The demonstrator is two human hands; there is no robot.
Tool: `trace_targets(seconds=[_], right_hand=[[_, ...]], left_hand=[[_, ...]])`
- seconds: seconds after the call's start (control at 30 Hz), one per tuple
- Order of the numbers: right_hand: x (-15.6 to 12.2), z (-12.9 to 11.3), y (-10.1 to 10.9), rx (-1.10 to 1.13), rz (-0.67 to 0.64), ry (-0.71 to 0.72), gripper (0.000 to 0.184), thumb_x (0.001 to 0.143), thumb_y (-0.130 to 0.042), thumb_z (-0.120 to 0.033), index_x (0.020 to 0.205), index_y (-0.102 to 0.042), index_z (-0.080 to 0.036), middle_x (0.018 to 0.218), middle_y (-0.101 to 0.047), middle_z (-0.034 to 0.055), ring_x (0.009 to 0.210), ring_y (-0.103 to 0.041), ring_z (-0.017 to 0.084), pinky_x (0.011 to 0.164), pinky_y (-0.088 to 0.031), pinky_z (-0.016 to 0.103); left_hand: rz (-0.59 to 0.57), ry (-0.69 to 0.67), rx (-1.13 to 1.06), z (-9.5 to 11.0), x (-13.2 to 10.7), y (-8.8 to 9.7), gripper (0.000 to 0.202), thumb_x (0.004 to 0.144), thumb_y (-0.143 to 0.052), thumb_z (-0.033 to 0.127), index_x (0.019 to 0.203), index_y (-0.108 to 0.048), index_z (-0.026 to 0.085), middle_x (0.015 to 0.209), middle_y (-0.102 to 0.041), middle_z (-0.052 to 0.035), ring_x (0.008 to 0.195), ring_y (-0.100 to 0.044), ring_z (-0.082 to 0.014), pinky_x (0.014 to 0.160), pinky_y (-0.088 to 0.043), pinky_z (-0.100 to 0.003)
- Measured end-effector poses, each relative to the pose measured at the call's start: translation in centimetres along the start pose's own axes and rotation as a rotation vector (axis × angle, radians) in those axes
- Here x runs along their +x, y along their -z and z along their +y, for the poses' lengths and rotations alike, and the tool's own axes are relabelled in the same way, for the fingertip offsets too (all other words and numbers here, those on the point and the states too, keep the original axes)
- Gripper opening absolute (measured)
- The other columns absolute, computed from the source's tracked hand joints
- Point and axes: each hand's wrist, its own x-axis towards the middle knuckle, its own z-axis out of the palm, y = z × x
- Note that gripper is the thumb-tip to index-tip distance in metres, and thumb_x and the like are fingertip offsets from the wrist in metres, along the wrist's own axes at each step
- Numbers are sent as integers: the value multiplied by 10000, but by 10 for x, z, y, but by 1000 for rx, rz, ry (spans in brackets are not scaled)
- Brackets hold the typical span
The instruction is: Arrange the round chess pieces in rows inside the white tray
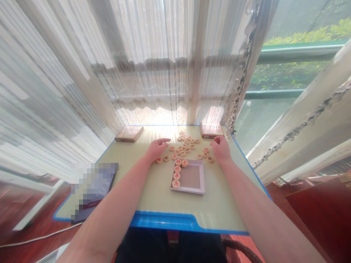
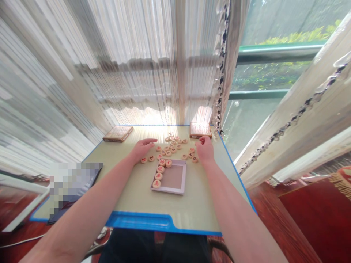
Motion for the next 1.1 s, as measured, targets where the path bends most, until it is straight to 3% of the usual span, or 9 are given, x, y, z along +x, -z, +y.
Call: trace_targets(seconds=[0.1, 0.2, 0.47, 0.7, 0.9, 0.97, 1.1], right_hand=[[-2, 9, -7, -281, -61, 128, 282, 616, -512, -229, 893, -539, -188, 809, -541, 27, 647, -482, 154, 641, -405, 309], [-1, 12, -7, -366, -123, 200, 346, 647, -498, -235, 976, -569, -155, 956, -556, 88, 758, -512, 186, 733, -425, 339], [2, 9, -2, -439, -263, 265, 349, 655, -517, -236, 977, -625, -159, 951, -607, 82, 848, -528, 202, 802, -430, 341], [2, 5, 1, -395, -284, 223, 362, 675, -567, -351, 981, -632, -167, 930, -595, 66, 730, -502, 162, 732, -432, 326], [7, 5, 6, -283, -136, 210, 366, 754, -478, -449, 896, -642, -155, 758, -536, 29, 709, -477, 165, 720, -423, 319], [6, 5, 7, -272, -186, 207, 363, 744, -495, -434, 935, -639, -161, 747, -537, 15, 656, -467, 148, 683, -429, 302], [1, 5, 6, -366, -372, 314, 341, 694, -565, -347, 978, -663, -187, 931, -567, 37, 653, -482, 121, 721, -436, 298]], left_hand=[[30, -15, -65, 1, 0, 0, 401, 786, -499, 464, 997, -706, 194, 1129, -663, -66, 1075, -568, -238, 963, -404, -365], [54, -37, -133, -1, 0, 1, 558, 844, -353, 568, 1061, -675, 167, 1162, -643, -90, 1060, -577, -232, 945, -417, -369], [165, -225, -19, -10, -2, 6, 647, 871, -221, 620, 1012, -701, 211, 1314, -540, -44, 1240, -448, -244, 1055, -319, -385], [230, -154, -94, -12, -2, 8, 708, 895, -105, 591, 1166, -626, 195, 1413, -432, -36, 1350, -296, -213, 1115, -192, -365], [151, -76, -127, -1, -14, 8, 685, 906, -69, 563, 1256, -557, 232, 1447, -379, -20, 1399, -159, -192, 1135, -56, -384], [122, -37, -142, 3, -18, 10, 654, 904, -113, 572, 1255, -556, 243, 1438, -395, -29, 1395, -171, -203, 1132, -82, -395], [77, 51, -150, 5, -31, 13, 596, 908, -152, 549, 1289, -517, 271, 1426, -414, -34, 1376, -236, -201, 1100, -219, -388]])
